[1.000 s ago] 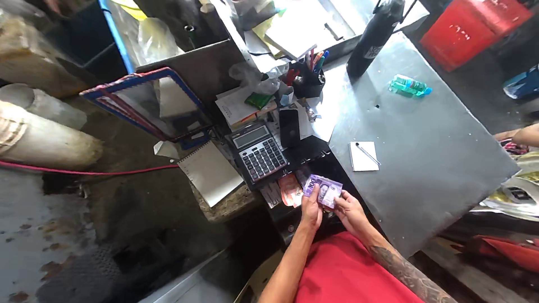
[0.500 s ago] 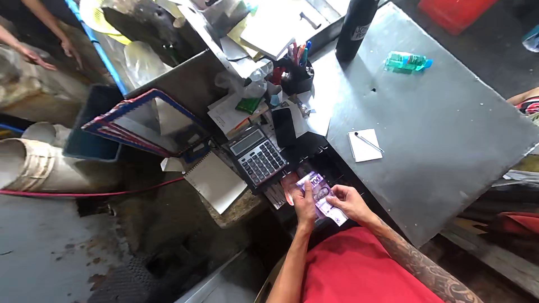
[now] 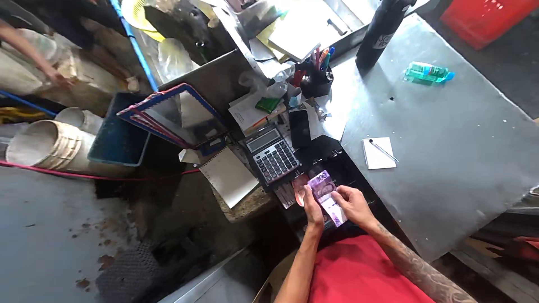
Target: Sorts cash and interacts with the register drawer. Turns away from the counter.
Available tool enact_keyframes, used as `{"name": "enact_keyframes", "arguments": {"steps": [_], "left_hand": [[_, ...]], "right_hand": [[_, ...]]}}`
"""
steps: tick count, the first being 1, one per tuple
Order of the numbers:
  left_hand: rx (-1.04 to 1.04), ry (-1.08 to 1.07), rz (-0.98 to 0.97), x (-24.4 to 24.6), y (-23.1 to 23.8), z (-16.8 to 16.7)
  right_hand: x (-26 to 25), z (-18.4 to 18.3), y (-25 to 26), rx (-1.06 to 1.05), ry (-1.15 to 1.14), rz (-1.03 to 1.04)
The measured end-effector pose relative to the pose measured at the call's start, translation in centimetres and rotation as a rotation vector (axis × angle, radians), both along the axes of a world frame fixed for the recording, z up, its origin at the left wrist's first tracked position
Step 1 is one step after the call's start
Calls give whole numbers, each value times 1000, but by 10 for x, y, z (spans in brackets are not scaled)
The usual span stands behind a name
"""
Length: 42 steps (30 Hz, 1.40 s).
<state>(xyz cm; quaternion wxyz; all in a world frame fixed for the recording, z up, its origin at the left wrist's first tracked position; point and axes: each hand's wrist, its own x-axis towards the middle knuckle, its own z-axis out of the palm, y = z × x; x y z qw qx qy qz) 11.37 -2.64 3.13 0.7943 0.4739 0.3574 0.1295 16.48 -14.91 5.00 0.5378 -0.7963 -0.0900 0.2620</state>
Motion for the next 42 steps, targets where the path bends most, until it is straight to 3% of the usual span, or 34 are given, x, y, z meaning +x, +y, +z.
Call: {"name": "enact_keyframes", "arguments": {"steps": [3, 7, 9, 13, 17, 21, 24, 28, 32, 35, 39, 42], "left_hand": [[28, -31, -26, -3, 1, 2], [63, 89, -16, -3, 0, -3], [11, 95, -39, -5, 3, -8], [-11, 78, -72, 3, 4, -18], [73, 197, -111, 23, 9, -35], [555, 361, -257, 18, 18, -39], [1015, 256, -452, 8, 24, -49], [1258, 159, -705, 12, 28, -70], [1313, 430, -1009, 26, 30, -69], [1293, 526, -1060, 42, 26, -57], [1193, 517, -896, 21, 34, -30], [1202, 549, -858, -14, 23, -35]], "right_hand": [[-4, -4, 5, -137, 22, 30], [-6, -6, 1, -204, -25, 50], [-4, -11, -3, -158, 8, 59], [0, -16, -11, 73, 308, 5], [16, -26, -9, -116, 267, -76], [51, -45, 12, -388, 208, 28], [68, -57, 30, -515, 199, 93], [77, -67, 41, -573, 167, 108], [62, -54, 42, -655, -147, 181], [50, -57, 34, -597, -534, 351], [69, -75, 35, -632, -466, 702], [72, -88, 42, -642, -473, 718]]}}
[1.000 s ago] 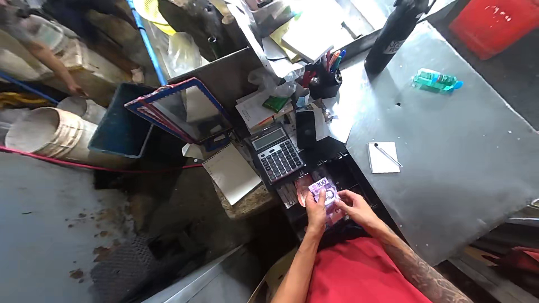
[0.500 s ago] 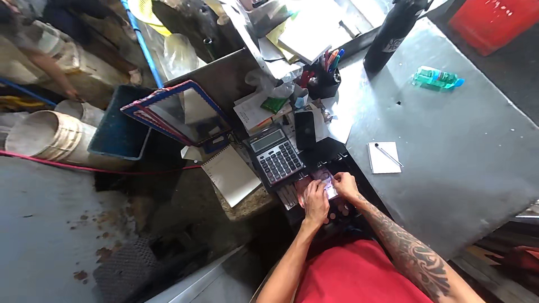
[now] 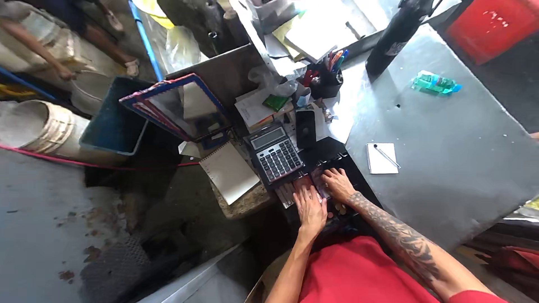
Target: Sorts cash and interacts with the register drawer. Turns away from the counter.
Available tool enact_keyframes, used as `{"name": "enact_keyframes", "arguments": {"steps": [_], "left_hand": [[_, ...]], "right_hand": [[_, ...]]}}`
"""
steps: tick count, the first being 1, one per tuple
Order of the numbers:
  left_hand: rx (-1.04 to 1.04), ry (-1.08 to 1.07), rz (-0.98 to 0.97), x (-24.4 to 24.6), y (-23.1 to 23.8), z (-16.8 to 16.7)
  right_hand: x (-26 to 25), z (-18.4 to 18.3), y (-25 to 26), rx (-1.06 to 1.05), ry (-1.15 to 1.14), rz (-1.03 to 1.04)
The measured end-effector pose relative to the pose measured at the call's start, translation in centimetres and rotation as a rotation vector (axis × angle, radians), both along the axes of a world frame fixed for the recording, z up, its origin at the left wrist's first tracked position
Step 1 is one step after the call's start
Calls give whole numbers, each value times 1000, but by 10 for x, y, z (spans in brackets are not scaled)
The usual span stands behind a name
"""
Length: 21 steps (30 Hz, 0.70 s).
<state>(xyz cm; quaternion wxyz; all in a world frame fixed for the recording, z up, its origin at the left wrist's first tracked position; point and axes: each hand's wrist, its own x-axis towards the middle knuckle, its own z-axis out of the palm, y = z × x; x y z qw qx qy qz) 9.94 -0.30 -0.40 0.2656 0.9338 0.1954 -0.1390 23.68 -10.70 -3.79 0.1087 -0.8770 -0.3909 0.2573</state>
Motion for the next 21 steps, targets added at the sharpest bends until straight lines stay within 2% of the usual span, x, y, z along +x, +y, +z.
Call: {"name": "enact_keyframes", "arguments": {"steps": [3, 5, 7, 9, 11, 13, 14, 16, 18, 21], "left_hand": [[-3, -9, -24, -10, -24, -32], [-55, -71, 25, -7, -27, -36], [-129, -223, 146, -8, -21, -22], [-49, -374, 264, -4, -9, 14], [17, -424, 333, 15, 12, 53], [5, -301, 377, 47, 39, 68], [-22, -189, 374, 62, 51, 67], [-43, -27, 327, 70, 63, 54], [-11, -90, 336, 63, 52, 42], [-1, -246, 369, 34, 21, 8]], "right_hand": [[-7, -7, -6, 82, -43, -51], [-15, 7, -14, 211, -85, -132], [-21, 33, -15, 444, -275, -267], [-7, 67, -1, 545, -372, -354], [16, 83, 22, 463, -293, -391], [33, 82, 43, 274, -75, -408], [34, 78, 50, 214, 2, -420], [10, 66, 49, 167, -3, -431], [-11, 52, 37, 144, -79, -411], [-35, 42, 18, 111, -21, -391]]}}
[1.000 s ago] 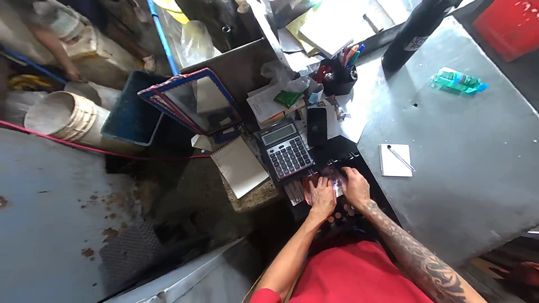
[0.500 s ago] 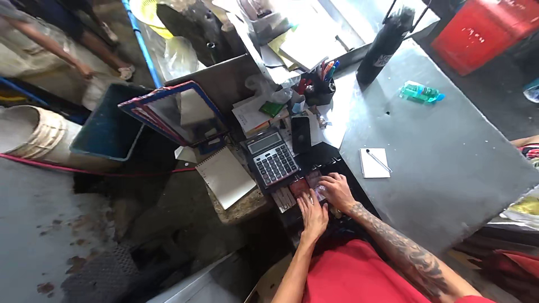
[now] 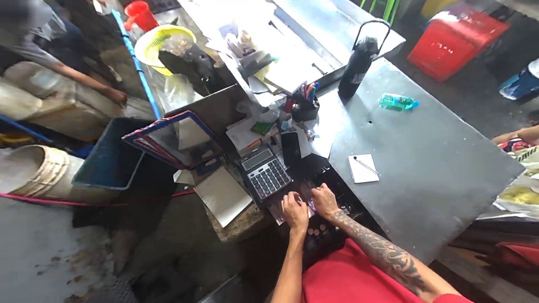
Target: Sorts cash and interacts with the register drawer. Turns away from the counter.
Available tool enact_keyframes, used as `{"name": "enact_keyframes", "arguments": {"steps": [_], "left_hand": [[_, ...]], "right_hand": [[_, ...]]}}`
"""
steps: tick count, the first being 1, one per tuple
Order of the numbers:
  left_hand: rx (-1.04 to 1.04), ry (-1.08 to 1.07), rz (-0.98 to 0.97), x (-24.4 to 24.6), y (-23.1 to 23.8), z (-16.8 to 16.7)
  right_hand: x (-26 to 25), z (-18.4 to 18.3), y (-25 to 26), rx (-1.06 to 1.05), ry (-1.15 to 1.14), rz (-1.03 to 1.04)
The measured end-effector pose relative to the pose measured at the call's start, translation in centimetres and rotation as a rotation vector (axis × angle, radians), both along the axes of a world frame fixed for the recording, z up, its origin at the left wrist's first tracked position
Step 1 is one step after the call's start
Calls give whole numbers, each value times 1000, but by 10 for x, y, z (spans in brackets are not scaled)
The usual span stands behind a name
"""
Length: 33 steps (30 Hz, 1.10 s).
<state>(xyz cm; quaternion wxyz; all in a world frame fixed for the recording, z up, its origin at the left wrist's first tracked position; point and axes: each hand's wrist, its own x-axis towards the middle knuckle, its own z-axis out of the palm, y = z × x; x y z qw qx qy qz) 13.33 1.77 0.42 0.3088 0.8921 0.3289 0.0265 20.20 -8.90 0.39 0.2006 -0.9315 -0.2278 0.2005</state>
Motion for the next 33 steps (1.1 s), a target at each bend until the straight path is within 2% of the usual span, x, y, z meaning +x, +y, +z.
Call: {"name": "enact_keyframes", "arguments": {"steps": [3, 4, 6, 8, 10, 13, 16, 18, 20, 23, 24, 25, 28, 31, 33], "left_hand": [[-7, -100, 14, -2, -10, -29], [-26, -88, -10, -3, -11, -33], [-54, 8, -84, -9, -13, -34], [-46, 50, -122, -9, -13, -16], [-24, -20, -116, 4, -7, 14], [-7, -48, -93, 50, 12, 53], [25, 65, -57, 110, 26, 46], [79, 111, -18, 140, 30, 27], [151, 143, 5, 160, 33, 10], [175, 187, 16, 177, 40, 8], [145, 205, 13, 179, 44, 12], [81, 204, 16, 180, 48, 20], [-246, -33, 105, 162, 60, 40], [-667, -327, 128, 116, 54, 64], [-827, -373, 124, 71, 41, 79]], "right_hand": [[23, 28, 1, 110, -219, -65], [38, 36, 3, 104, -226, -94], [67, 40, 1, 26, -66, -120], [73, 24, -8, 5, -2, -122], [58, 2, -23, 60, -37, -140], [33, -30, -38, 109, -151, -164], [14, -37, -53, 163, -250, -191], [-14, -19, -77, 237, -312, -309], [-56, 3, -106, 286, -157, -557], [-96, 15, -128, 452, 639, -1069], [-101, 10, -126, 577, 894, -1175], [-103, 5, -122, 708, 1051, -1233], [-96, 4, -104, 872, 1120, -1247], [-79, 18, -76, 990, 1111, -1175], [-62, 21, -56, 1063, 1094, -1090]]}}
